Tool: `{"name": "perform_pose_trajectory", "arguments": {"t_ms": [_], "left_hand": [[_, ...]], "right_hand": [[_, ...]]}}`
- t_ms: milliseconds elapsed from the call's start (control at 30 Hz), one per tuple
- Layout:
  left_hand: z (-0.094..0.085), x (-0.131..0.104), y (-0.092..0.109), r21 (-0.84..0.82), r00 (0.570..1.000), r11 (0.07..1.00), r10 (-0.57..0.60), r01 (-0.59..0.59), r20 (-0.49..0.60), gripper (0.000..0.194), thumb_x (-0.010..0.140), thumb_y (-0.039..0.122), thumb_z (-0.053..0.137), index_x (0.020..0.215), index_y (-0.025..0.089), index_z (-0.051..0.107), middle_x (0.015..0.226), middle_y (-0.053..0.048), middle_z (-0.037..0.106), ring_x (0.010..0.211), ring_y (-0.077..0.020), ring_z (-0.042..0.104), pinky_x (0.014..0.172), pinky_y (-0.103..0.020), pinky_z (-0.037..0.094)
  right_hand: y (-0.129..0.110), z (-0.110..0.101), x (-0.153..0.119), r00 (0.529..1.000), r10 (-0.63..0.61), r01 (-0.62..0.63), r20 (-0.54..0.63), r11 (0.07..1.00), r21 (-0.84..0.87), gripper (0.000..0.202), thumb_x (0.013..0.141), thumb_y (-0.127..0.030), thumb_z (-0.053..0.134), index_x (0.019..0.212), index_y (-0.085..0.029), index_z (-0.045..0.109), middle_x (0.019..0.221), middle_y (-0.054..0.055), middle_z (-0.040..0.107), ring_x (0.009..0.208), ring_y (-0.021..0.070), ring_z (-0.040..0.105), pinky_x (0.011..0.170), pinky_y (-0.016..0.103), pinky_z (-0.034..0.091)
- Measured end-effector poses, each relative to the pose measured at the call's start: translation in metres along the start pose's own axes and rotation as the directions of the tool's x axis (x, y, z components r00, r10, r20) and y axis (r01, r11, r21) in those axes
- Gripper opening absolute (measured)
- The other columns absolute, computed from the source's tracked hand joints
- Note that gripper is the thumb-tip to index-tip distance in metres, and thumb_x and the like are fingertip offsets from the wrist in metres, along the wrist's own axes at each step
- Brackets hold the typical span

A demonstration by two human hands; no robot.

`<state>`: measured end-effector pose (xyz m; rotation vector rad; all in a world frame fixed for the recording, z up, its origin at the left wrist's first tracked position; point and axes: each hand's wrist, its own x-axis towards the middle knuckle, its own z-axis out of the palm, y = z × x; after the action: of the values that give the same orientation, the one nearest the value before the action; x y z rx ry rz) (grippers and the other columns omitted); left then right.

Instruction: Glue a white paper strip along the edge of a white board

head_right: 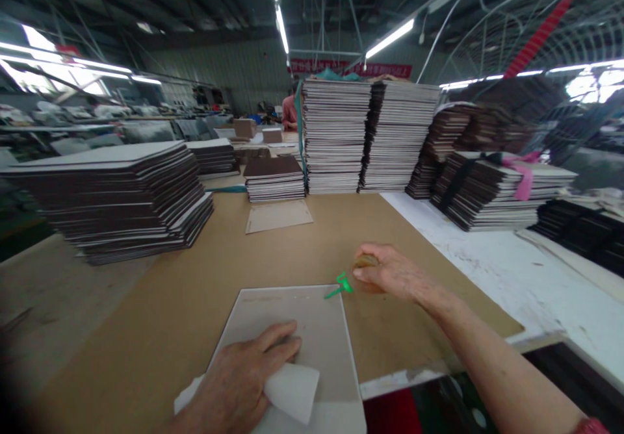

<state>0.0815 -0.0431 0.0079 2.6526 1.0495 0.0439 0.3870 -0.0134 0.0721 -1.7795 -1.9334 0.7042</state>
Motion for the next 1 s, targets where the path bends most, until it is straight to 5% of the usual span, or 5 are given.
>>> {"name": "perform_pose_trajectory", "arguments": {"t_ms": [433, 600, 767, 1000], "left_hand": [[0.000, 0.000, 0.002, 0.013, 1.000, 1.000, 0.009, -0.009, -0.012, 0.054, 0.075, 0.005, 0.039, 0.121, 0.030, 0.050, 0.142, -0.001, 0.048, 0.111, -0.0223, 0.061, 0.087, -0.043, 0.054], [-0.002, 0.000, 0.001, 0.023, 1.000, 1.000, -0.002, 0.002, 0.011, 0.057, 0.072, 0.004, 0.041, 0.123, 0.029, 0.051, 0.143, -0.002, 0.048, 0.114, -0.0216, 0.059, 0.091, -0.041, 0.053], [-0.006, 0.003, 0.004, 0.029, 0.998, 0.999, -0.028, 0.027, 0.055, 0.055, 0.074, 0.009, 0.045, 0.124, 0.028, 0.053, 0.146, -0.003, 0.046, 0.109, -0.0243, 0.063, 0.091, -0.041, 0.054], [0.008, 0.005, -0.008, 0.087, 1.000, 0.996, -0.019, 0.020, -0.013, 0.051, 0.077, 0.013, 0.048, 0.122, 0.033, 0.055, 0.142, -0.001, 0.050, 0.098, -0.0232, 0.068, 0.084, -0.034, 0.056]], "right_hand": [[-0.003, -0.002, -0.007, 0.999, -0.006, 0.007, -0.052, 0.999, 0.032, 0.008, 0.078, -0.028, 0.060, 0.080, -0.022, 0.065, 0.080, 0.000, 0.067, 0.077, 0.0189, 0.058, 0.070, 0.030, 0.038], [0.002, 0.017, -0.002, 0.994, 0.022, 0.000, -0.106, 0.980, 0.199, 0.015, 0.073, -0.034, 0.068, 0.082, -0.023, 0.066, 0.073, -0.002, 0.064, 0.072, 0.0180, 0.056, 0.065, 0.028, 0.036], [0.021, 0.043, 0.007, 0.952, 0.182, -0.018, -0.245, 0.834, 0.551, 0.044, 0.082, -0.058, 0.051, 0.109, -0.024, 0.059, 0.084, 0.002, 0.068, 0.071, 0.0211, 0.061, 0.059, 0.030, 0.043], [0.062, 0.037, 0.009, 0.835, 0.375, 0.096, -0.402, 0.621, 0.778, 0.042, 0.083, -0.061, 0.043, 0.092, -0.024, 0.059, 0.081, 0.006, 0.068, 0.070, 0.0240, 0.065, 0.053, 0.034, 0.050]]}}
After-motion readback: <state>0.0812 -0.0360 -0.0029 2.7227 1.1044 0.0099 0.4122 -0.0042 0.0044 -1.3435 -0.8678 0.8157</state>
